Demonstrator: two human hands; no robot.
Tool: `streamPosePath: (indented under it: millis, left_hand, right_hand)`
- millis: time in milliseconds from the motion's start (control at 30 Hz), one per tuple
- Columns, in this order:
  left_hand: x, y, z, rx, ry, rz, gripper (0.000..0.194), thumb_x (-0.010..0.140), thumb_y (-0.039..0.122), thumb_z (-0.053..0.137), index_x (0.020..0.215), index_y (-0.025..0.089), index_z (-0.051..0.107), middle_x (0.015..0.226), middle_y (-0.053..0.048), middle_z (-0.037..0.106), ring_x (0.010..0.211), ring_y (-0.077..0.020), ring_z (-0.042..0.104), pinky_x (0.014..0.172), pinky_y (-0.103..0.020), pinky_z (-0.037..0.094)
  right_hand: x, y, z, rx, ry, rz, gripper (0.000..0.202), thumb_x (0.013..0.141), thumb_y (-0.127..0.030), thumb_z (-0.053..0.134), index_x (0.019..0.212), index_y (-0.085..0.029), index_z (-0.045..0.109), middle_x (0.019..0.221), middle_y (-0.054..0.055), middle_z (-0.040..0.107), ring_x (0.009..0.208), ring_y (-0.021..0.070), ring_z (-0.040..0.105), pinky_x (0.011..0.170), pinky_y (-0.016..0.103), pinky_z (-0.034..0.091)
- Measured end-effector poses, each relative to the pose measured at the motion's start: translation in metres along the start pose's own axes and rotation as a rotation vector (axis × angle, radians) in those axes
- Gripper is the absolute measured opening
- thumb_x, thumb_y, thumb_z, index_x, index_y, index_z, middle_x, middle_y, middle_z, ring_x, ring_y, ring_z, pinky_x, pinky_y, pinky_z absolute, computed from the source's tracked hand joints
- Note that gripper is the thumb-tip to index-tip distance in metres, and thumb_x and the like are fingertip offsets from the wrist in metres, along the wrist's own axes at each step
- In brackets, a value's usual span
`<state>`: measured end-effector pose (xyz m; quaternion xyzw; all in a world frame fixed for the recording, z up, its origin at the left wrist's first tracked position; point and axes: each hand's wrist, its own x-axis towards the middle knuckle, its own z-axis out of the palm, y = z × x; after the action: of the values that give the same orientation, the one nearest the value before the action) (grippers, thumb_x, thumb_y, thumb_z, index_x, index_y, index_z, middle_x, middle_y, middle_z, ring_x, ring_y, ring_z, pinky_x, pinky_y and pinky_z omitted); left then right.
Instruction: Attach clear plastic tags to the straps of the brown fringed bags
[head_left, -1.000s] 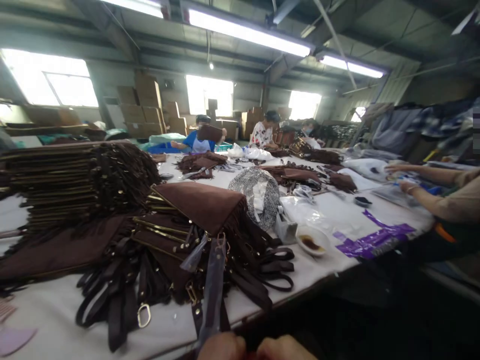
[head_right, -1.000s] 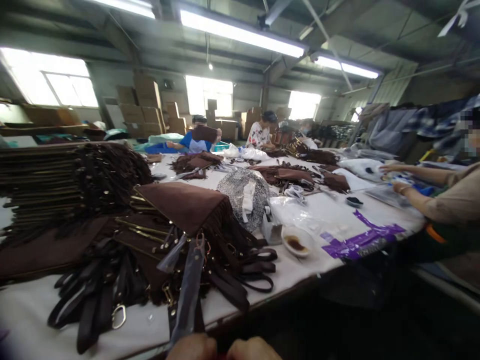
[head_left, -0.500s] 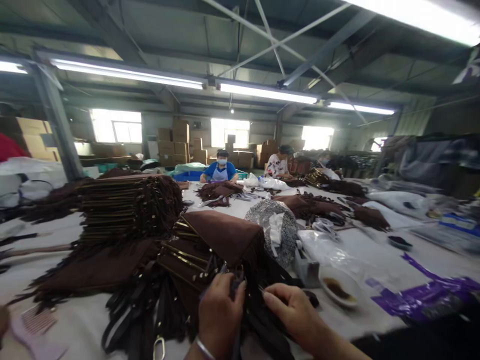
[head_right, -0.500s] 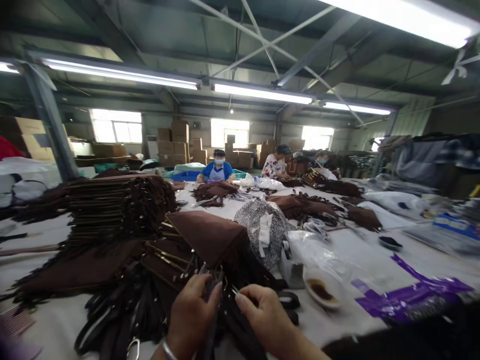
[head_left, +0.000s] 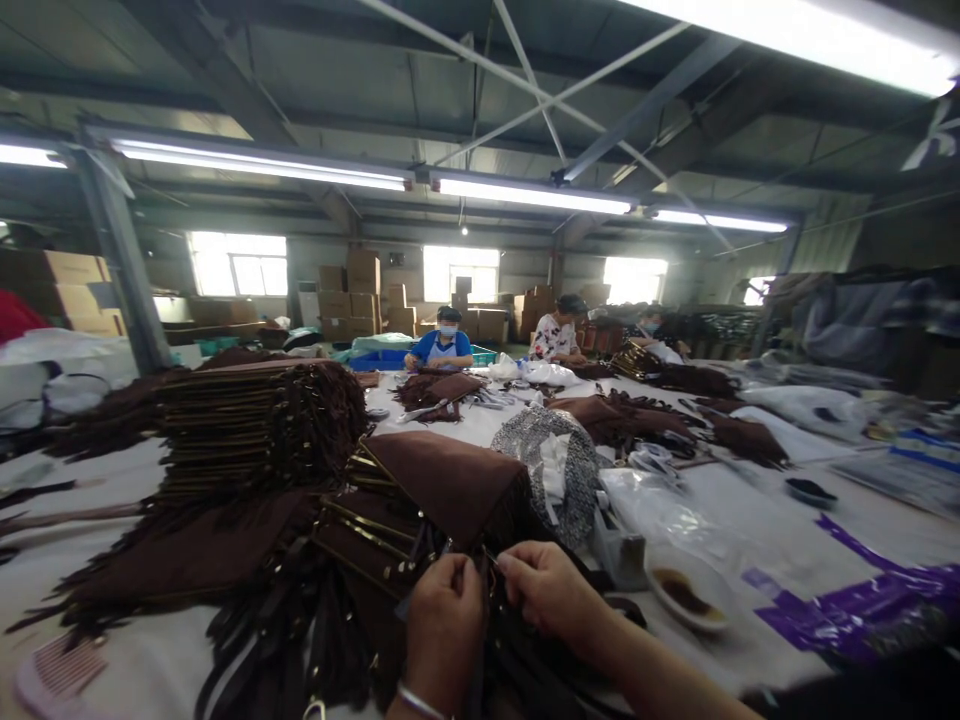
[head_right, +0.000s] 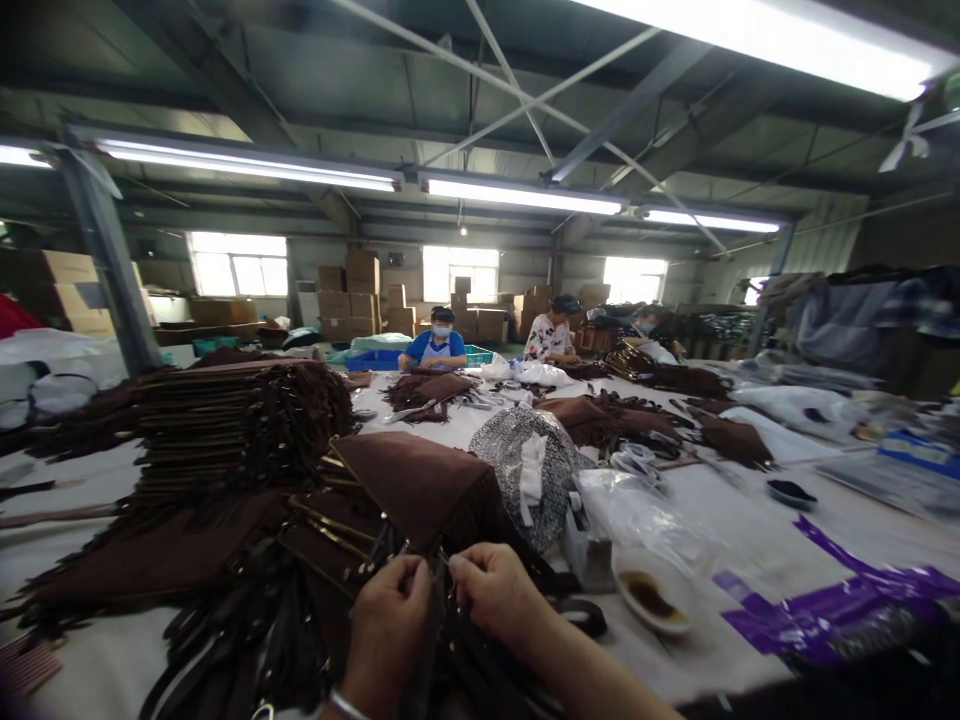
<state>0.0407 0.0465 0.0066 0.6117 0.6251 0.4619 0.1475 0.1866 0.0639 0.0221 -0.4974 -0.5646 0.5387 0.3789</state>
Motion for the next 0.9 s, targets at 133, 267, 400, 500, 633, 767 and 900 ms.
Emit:
streamPosePath:
  millis: [133,267,400,500,633,767,900]
  left_hand:
    - [-0.005,0.000,0.000,-0.046,-0.026,-0.008,0.028,0.088,0.033,0.047,0.068,0.022,0.063,0.062,0.002,0.064,0.060,-0.0145,0.059,0.059,-0.025,0.041]
    - [-0.007,-0.002,0.004,-0.062,-0.039,-0.015,0.028,0.088,0.032,0.046,0.067,0.021,0.060,0.063,0.001,0.062,0.062,-0.0153,0.057,0.061,-0.027,0.039]
    - [-0.006,-0.002,0.007,-0.074,-0.055,-0.014,0.026,0.088,0.032,0.047,0.068,0.021,0.059,0.065,0.001,0.061,0.064,-0.0155,0.055,0.063,-0.027,0.038]
    - [-0.006,-0.003,0.008,-0.087,-0.060,-0.014,0.026,0.089,0.031,0.046,0.069,0.021,0.058,0.065,0.001,0.060,0.064,-0.0151,0.054,0.064,-0.027,0.038]
    - [-0.007,-0.005,0.009,-0.096,-0.066,-0.019,0.026,0.089,0.030,0.046,0.067,0.021,0.057,0.065,0.001,0.059,0.065,-0.0150,0.054,0.063,-0.027,0.037]
    - [-0.008,-0.003,0.008,-0.101,-0.070,-0.024,0.025,0.089,0.030,0.047,0.068,0.020,0.057,0.067,0.000,0.061,0.065,-0.0152,0.055,0.063,-0.027,0.038]
    - [-0.007,-0.001,0.006,-0.100,-0.069,-0.018,0.025,0.088,0.029,0.048,0.067,0.020,0.057,0.066,0.000,0.061,0.064,-0.0152,0.055,0.063,-0.027,0.038]
  right_hand:
    - [0.010,-0.003,-0.002,-0.061,-0.082,0.044,0.038,0.077,-0.052,0.053,0.060,-0.017,0.052,0.045,-0.005,0.049,0.029,0.0055,0.034,0.030,0.019,0.019]
    - [0.018,-0.009,-0.005,-0.119,-0.116,0.050,0.037,0.081,-0.047,0.051,0.060,-0.017,0.054,0.044,-0.005,0.050,0.028,0.0055,0.034,0.029,0.019,0.019]
    - [0.024,-0.016,-0.010,-0.187,-0.154,0.048,0.039,0.083,-0.040,0.053,0.052,-0.016,0.053,0.038,-0.005,0.045,0.028,0.0048,0.033,0.030,0.018,0.020]
    - [0.027,-0.017,-0.013,-0.230,-0.171,0.034,0.039,0.083,-0.036,0.053,0.050,-0.016,0.054,0.038,-0.005,0.046,0.029,0.0051,0.033,0.031,0.019,0.019]
    - [0.031,-0.016,-0.015,-0.262,-0.167,0.014,0.036,0.083,-0.034,0.053,0.052,-0.015,0.055,0.042,-0.004,0.050,0.031,0.0054,0.035,0.033,0.020,0.021]
    - [0.034,-0.015,-0.014,-0.278,-0.162,0.017,0.036,0.083,-0.034,0.052,0.053,-0.016,0.055,0.041,-0.004,0.049,0.031,0.0055,0.035,0.032,0.020,0.021]
    - [0.035,-0.014,-0.013,-0.286,-0.154,0.019,0.032,0.082,-0.033,0.052,0.056,-0.016,0.057,0.042,-0.005,0.050,0.031,0.0056,0.035,0.032,0.019,0.021]
